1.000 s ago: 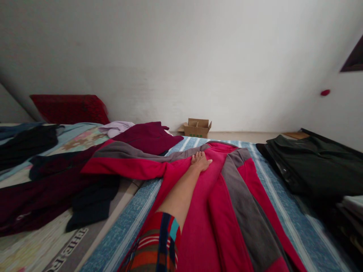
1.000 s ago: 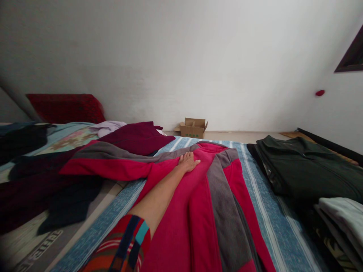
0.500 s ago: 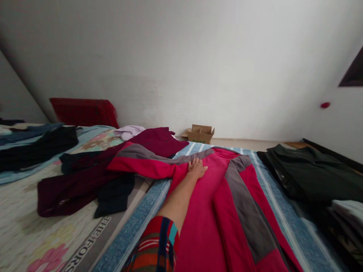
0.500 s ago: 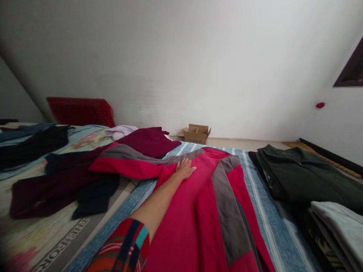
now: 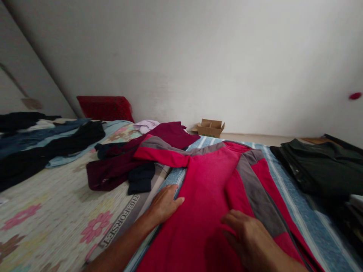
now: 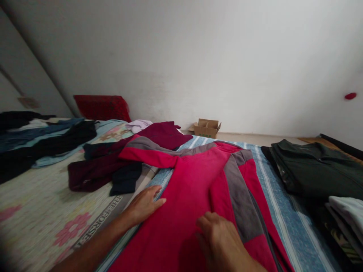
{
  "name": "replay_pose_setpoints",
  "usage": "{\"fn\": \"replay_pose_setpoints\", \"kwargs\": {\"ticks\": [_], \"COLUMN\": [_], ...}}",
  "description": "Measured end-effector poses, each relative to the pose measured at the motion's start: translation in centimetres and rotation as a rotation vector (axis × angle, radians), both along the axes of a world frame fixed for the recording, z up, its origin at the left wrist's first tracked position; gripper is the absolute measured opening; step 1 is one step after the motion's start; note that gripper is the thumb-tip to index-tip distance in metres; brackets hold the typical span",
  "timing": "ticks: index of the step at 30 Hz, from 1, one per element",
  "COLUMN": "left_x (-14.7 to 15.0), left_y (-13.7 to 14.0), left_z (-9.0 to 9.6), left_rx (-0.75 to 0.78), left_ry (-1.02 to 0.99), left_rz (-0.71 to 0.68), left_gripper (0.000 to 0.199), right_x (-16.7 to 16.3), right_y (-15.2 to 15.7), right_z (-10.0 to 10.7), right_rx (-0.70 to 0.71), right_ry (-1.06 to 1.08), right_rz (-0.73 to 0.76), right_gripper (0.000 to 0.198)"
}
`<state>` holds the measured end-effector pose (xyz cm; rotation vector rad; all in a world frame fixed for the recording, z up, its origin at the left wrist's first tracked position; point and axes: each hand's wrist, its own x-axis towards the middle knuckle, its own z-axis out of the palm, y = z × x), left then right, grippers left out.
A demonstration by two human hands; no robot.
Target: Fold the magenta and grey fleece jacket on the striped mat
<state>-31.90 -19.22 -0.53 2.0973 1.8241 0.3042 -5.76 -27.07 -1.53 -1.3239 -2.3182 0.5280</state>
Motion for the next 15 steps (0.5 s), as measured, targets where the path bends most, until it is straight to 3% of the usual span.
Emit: {"fn": "replay_pose_setpoints", "kwargs": {"ticks": [2, 5, 12, 15], "left_x": [-1.5, -2.6, -2.3, -2.4], "left_y": [-2.4, -4.9, -6.3, -6.3], "left_z": [-0.2, -0.5, -1.2, -2.1], "left_rx": [-0.117, -0.218, -0.323, -0.334], "left_ry": [-0.119, -0.252, -0.353, -0.371], "left_rz": [0.115, 0.197, 0.126, 0.105], "left_gripper": [0.044, 0.046, 0.033, 0.034], "right_x": [-0.6, -2.8, -12.9, -17.8], "right_y": [3.0, 7.3, 13.2, 15.0], "right_z": [1.2, 2.5, 6.3, 7.4], "right_rx": [-0.045, -0.006, 0.189, 0.273], "right_ry": [-0.139, -0.234, -0.192, -0.125], "right_rz": [-0.087, -0.106, 0.010, 0.039], "right_gripper": [0.015, 0.023, 0.037, 0.056]}}
